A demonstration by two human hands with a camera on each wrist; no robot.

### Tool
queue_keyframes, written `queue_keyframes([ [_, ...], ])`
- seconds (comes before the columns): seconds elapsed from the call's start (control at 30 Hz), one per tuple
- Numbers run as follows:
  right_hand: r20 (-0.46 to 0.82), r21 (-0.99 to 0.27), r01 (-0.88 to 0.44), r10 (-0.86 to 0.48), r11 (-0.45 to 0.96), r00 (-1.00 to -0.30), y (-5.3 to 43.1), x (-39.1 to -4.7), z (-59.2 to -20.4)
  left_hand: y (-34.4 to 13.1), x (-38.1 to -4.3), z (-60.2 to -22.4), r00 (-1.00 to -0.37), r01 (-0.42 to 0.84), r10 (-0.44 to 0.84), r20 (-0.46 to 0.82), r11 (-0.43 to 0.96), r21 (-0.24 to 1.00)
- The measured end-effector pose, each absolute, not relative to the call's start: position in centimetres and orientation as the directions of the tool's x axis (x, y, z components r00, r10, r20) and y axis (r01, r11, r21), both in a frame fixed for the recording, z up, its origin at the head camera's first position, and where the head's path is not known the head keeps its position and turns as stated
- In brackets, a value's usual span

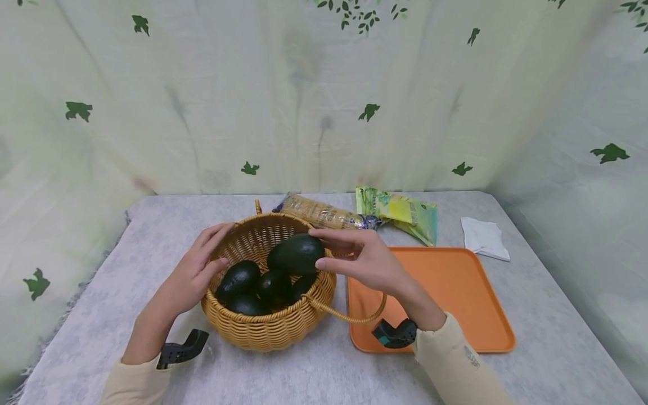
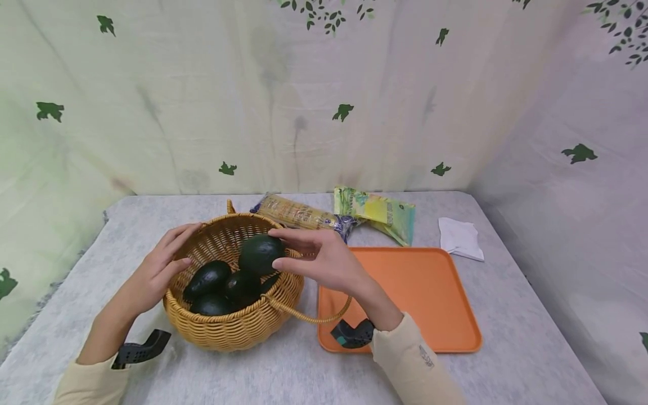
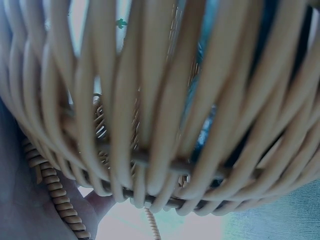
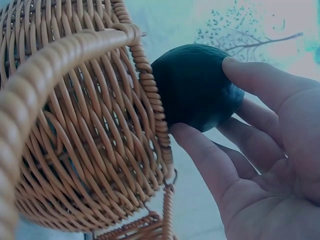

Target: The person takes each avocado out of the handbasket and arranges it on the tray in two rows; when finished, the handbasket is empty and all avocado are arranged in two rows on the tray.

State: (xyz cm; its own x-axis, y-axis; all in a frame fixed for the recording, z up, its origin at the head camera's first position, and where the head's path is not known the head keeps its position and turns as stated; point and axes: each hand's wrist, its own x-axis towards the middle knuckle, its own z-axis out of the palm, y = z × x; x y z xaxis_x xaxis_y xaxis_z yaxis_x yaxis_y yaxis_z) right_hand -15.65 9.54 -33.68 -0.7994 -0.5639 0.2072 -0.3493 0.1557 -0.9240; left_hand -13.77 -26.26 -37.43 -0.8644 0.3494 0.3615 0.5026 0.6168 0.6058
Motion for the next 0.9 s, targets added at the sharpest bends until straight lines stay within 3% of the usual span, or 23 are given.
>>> queue_keyframes([
  [0.9, 0.332, -0.917, -0.398, -0.496, 0.031, -0.803, 14.0, -14.8, -33.5, -26.2, -13.7, -37.5, -0.864, 0.503, 0.351, 0.361, 0.616, 0.606],
])
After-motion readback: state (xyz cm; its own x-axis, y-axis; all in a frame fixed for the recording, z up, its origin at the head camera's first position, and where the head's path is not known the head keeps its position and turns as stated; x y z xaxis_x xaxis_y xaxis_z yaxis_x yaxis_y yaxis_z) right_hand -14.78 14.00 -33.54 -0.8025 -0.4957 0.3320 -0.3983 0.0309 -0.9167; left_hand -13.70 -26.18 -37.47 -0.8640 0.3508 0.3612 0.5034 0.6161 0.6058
